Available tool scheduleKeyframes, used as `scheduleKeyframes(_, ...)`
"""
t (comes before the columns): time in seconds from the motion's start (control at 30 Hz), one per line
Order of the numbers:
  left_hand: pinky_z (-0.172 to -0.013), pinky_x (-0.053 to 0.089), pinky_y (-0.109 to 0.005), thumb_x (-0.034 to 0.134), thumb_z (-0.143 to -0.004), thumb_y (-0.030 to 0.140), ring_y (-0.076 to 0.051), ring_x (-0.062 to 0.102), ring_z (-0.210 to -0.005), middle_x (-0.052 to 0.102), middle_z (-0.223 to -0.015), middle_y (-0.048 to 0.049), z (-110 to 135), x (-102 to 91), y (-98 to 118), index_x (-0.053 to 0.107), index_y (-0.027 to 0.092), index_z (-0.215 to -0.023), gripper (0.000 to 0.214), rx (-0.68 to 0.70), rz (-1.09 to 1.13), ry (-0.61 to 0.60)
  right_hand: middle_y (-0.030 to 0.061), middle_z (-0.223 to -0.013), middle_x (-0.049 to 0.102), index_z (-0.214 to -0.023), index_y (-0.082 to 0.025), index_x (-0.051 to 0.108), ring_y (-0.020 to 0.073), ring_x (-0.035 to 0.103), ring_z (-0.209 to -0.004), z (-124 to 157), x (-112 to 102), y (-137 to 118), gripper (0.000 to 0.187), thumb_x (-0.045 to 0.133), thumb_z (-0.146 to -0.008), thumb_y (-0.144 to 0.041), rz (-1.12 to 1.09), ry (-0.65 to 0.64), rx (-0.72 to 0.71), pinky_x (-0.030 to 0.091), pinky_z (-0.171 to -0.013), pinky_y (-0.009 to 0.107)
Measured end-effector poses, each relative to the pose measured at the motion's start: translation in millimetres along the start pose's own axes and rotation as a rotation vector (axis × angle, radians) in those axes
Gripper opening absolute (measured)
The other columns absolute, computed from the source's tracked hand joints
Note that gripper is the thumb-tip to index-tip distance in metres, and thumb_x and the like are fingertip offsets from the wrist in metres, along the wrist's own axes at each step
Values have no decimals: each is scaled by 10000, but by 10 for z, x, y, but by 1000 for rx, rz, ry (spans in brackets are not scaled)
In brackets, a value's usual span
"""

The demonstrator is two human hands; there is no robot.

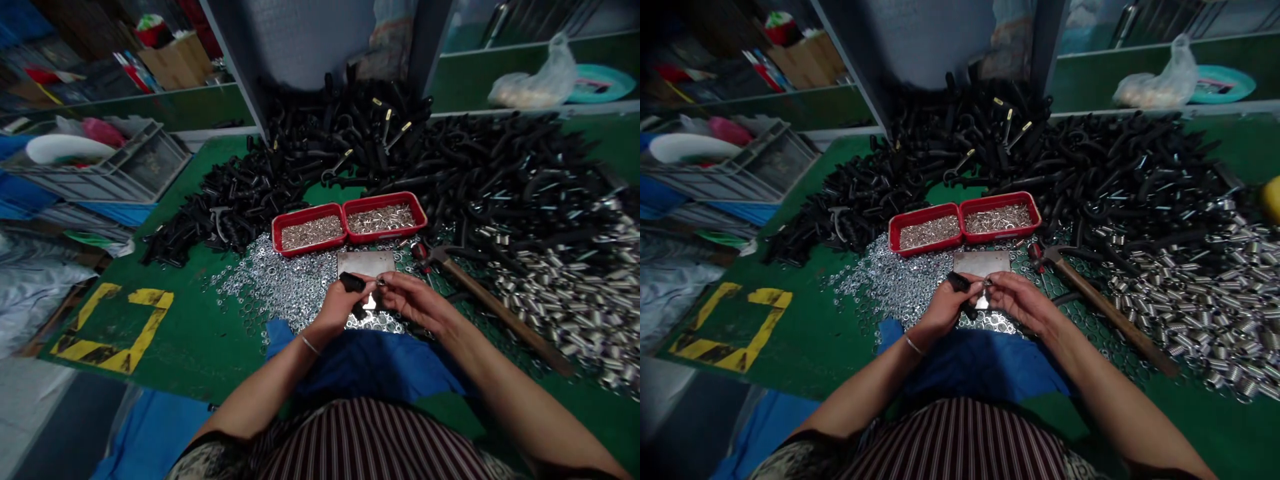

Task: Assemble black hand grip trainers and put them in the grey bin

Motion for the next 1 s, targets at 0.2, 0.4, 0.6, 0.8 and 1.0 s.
scheduleKeyframes(0.2,-826,497,-306,839,-757,334,-196,620,-978,655,-1099,-77,78,-82,351,661,213,-1192,486,122,-337,-179,47,-1001,707,-1147,-239,678,193,655,-855,164,-24,-495,298,707,-886,-379,858,109,-470,533,-768,340)
scheduleKeyframes(0.4,-614,445,-246,659,-925,453,-110,548,-663,574,-813,13,-5,-342,414,486,219,-1179,386,95,-233,-156,45,-934,718,-1051,-210,703,181,676,-768,122,-155,-554,305,749,-843,-428,719,122,-378,558,-757,356)
scheduleKeyframes(0.6,-599,418,-227,541,-986,505,-102,504,-610,521,-688,56,-133,-138,276,457,223,-1176,351,136,-220,-92,33,-941,731,-1052,-224,667,184,713,-807,61,-26,-435,318,767,-831,-429,428,233,-414,595,-783,363)
scheduleKeyframes(0.8,-635,454,-230,581,-950,555,-107,556,-623,555,-683,57,-212,-11,212,449,235,-1137,393,81,2,-36,8,-922,725,-1066,-244,674,162,698,-793,18,129,-358,292,765,-840,-403,341,344,-486,568,-809,331)
scheduleKeyframes(1.0,-468,354,-193,608,-938,529,-60,423,-434,580,-622,57,-111,273,274,472,208,-1034,362,-9,35,-329,22,-987,706,-990,-218,720,159,644,-863,-130,115,-378,268,771,-829,-425,395,211,-398,522,-815,305)
Point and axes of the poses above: each hand's wrist, its own z-axis away from the middle knuckle, its own x-axis out of the palm, y = z × x, the point moved 6 cm from there along -z, towards the middle knuckle
